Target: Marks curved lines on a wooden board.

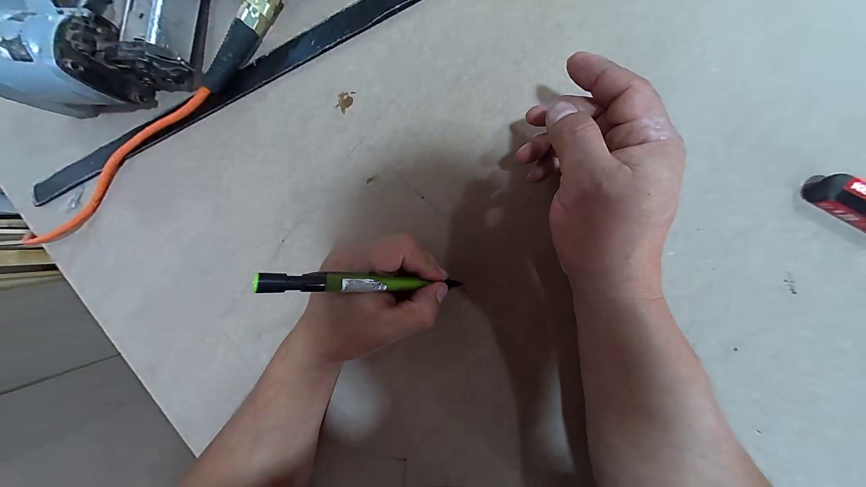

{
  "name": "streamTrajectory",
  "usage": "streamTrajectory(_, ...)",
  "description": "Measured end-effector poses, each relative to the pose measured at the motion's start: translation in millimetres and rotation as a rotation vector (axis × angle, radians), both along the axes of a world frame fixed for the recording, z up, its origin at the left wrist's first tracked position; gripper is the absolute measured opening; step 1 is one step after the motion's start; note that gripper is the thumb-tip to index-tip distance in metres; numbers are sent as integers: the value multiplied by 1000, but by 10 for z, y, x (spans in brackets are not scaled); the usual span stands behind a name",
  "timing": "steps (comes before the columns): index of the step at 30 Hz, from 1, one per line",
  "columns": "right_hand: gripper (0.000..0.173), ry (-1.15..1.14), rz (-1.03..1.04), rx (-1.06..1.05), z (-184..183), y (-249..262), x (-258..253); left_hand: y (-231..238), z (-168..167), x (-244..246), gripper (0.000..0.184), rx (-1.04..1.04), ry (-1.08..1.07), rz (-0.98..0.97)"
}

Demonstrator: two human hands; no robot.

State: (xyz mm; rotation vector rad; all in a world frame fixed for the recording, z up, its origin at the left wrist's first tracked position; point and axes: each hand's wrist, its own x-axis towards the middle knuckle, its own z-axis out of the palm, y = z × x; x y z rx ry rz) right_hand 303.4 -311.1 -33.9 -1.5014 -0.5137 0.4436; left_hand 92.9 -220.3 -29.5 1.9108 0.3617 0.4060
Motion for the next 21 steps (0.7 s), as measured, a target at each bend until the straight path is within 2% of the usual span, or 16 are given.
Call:
streamTrajectory(13,35,-3,1,-3,2,3,-3,21,-10,-1,7,-3,-7,-76)
streamTrajectory(21,35,1,6,0,-4,-5,-2,0,-8,-2,7,22,-4,-31)
